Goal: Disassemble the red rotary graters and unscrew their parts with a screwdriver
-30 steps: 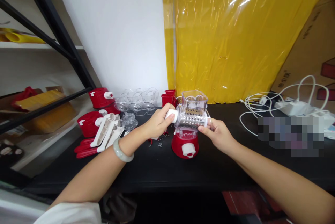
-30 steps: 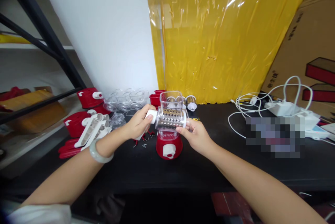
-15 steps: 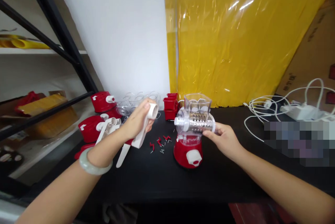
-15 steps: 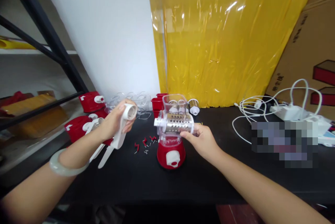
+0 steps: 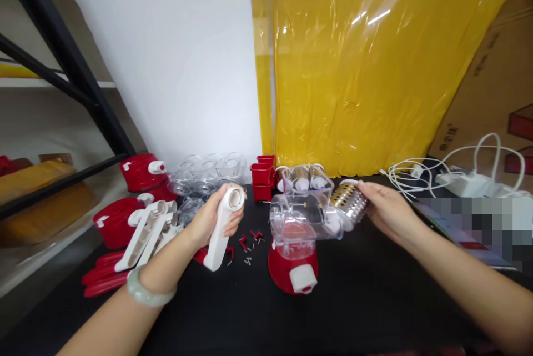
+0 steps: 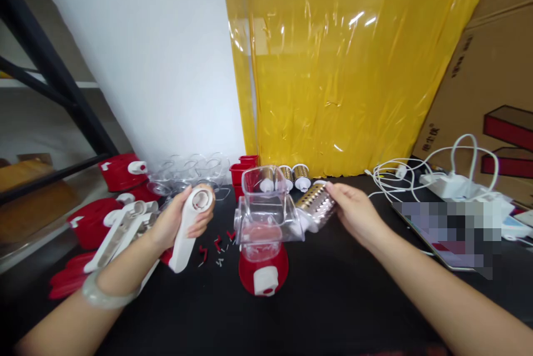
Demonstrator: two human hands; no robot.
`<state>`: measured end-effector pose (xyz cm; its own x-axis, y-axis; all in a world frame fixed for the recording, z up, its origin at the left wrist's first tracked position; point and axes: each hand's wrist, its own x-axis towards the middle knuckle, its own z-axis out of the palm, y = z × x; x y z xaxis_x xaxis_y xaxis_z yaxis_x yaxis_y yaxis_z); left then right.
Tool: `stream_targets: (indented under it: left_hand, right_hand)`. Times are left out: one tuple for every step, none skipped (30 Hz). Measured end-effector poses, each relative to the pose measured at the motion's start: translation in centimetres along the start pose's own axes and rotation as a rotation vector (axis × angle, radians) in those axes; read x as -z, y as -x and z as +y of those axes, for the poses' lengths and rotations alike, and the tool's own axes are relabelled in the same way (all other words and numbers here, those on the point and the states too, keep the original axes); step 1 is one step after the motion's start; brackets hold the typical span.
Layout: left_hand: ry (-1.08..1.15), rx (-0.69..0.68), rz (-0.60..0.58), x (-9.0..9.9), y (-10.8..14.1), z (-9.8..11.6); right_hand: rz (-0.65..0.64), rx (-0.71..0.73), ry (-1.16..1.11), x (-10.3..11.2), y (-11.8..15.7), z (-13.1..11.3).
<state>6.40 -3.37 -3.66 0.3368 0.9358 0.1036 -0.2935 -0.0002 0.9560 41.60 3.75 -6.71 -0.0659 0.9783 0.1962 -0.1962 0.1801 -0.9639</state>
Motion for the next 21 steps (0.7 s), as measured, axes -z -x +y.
stream_targets:
  left_hand:
    - [0.004,0.007,0.009,0.3,0.1,-0.2]
    - [0.007,0.013,0.016,0.5,0.2,-0.4]
    - [0.009,0.018,0.018,0.7,0.3,-0.6]
    - [0.009,0.024,0.019,0.9,0.4,-0.8]
    - [0.009,0.030,0.022,1.1,0.4,-0.9]
    - [0.011,0.039,0.026,1.3,0.5,-1.0]
    - [0.013,0.052,0.031,1.4,0.5,-1.1]
    - [0.016,0.066,0.037,1.4,0.5,-1.1]
    - [0.017,0.079,0.043,1.5,0.5,-1.2]
    - [0.016,0.093,0.047,1.6,0.5,-1.2]
    - [0.016,0.105,0.050,1.7,0.5,-1.3]
    - [0.016,0.115,0.052,1.7,0.4,-1.3]
    - [0.018,0.125,0.054,1.8,0.4,-1.4]
    - [0.021,0.131,0.056,1.8,0.4,-1.5]
    - [0.025,0.136,0.059,1.9,0.3,-1.6]
    - [0.027,0.140,0.063,1.9,0.3,-1.7]
    - [0.026,0.145,0.064,2.0,0.3,-1.8]
    - [0.023,0.151,0.065,2.0,0.3,-1.9]
    - [0.019,0.156,0.068,2.0,0.3,-1.9]
    - [0.015,0.162,0.070,2.0,0.3,-1.9]
    - [0.013,0.167,0.070,1.9,0.4,-1.9]
  right_hand:
    - [0.045,0.026,0.048,1.1,-1.8,-0.2]
    - [0.060,0.057,0.117,2.2,-3.7,-0.3]
    - [0.053,0.081,0.213,3.3,-5.7,-0.2]
    - [0.032,0.092,0.332,4.3,-7.8,0.0]
    - [0.003,0.088,0.442,5.1,-9.8,0.3]
    - [-0.034,0.066,0.536,5.7,-11.6,0.8]
    - [-0.083,0.018,0.611,6.1,-13.3,1.4]
    - [-0.114,-0.035,0.677,6.3,-14.7,2.1]
    - [-0.141,-0.087,0.730,6.4,-15.9,2.7]
    - [-0.157,-0.124,0.765,6.3,-16.9,3.3]
    - [-0.162,-0.149,0.795,6.1,-17.7,3.9]
    - [-0.158,-0.158,0.820,5.9,-18.4,4.3]
    - [-0.141,-0.152,0.846,5.6,-19.0,4.8]
    - [-0.112,-0.137,0.877,5.4,-19.5,5.1]
    - [-0.068,-0.113,0.911,5.2,-20.0,5.4]
    - [-0.016,-0.081,0.944,5.1,-20.3,5.7]
    - [0.037,-0.046,0.972,5.0,-20.5,6.0]
    - [0.082,-0.011,0.994,5.1,-20.5,6.3]
    - [0.113,0.019,1.009,5.3,-20.4,6.5]
    - [0.123,0.048,1.019,5.5,-20.1,6.8]
    - [0.115,0.078,1.032,5.8,-19.6,7.1]
